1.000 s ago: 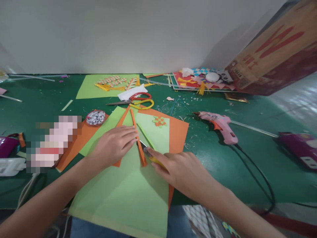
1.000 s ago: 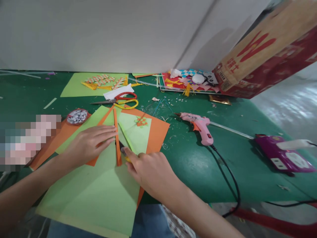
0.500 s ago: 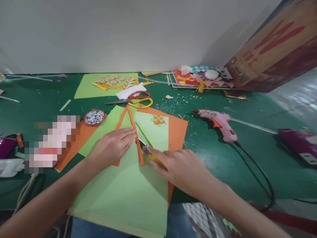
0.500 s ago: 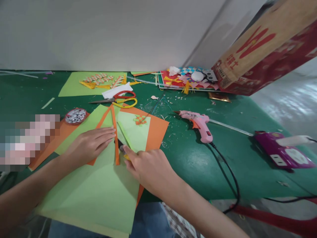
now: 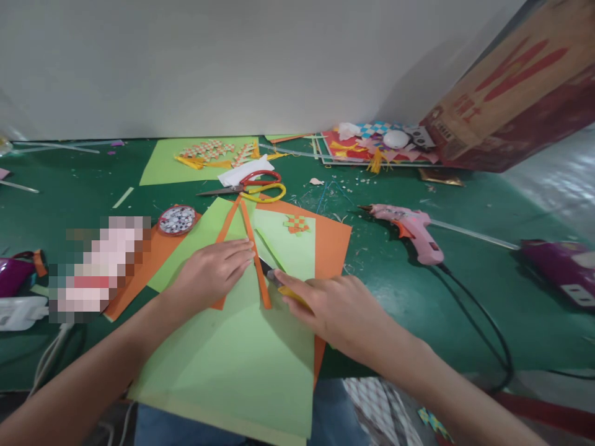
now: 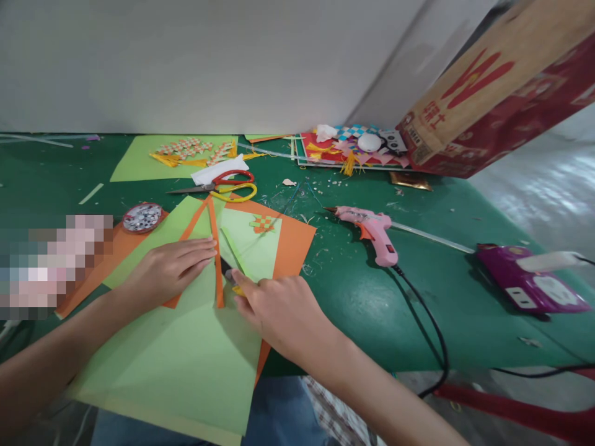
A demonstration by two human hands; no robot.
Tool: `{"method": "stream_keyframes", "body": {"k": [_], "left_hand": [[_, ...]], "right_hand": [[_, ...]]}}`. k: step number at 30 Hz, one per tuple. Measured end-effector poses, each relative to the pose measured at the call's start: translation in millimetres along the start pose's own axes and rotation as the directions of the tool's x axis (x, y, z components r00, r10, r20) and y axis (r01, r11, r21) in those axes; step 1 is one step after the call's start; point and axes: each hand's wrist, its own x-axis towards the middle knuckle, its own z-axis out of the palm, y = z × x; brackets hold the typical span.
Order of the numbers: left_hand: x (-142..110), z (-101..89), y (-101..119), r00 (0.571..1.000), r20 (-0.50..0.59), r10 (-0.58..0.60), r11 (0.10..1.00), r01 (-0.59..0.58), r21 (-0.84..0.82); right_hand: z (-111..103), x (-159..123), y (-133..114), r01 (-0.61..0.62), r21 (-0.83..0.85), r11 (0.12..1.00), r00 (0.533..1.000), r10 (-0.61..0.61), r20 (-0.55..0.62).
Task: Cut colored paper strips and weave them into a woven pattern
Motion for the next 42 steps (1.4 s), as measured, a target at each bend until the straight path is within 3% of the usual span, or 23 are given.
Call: {"method": "stream_keyframes", "body": {"k": [27, 42], "left_hand": [[-0.5, -0.1, -2.4, 0.998, 0.03, 0.048, 0.999, -0.048, -0.005], [1.5, -4.0, 6.2, 0.994, -0.001, 0.111, 0.993, -0.111, 0.028]], "right_hand": [[-6.5, 14.3, -1.7, -0.026, -0.028, 0.999, 0.999, 0.028, 0.047], [0.3, 3.9, -3.1, -0.005, -0.046, 0.999, 1.0, 0.005, -0.013]]}}
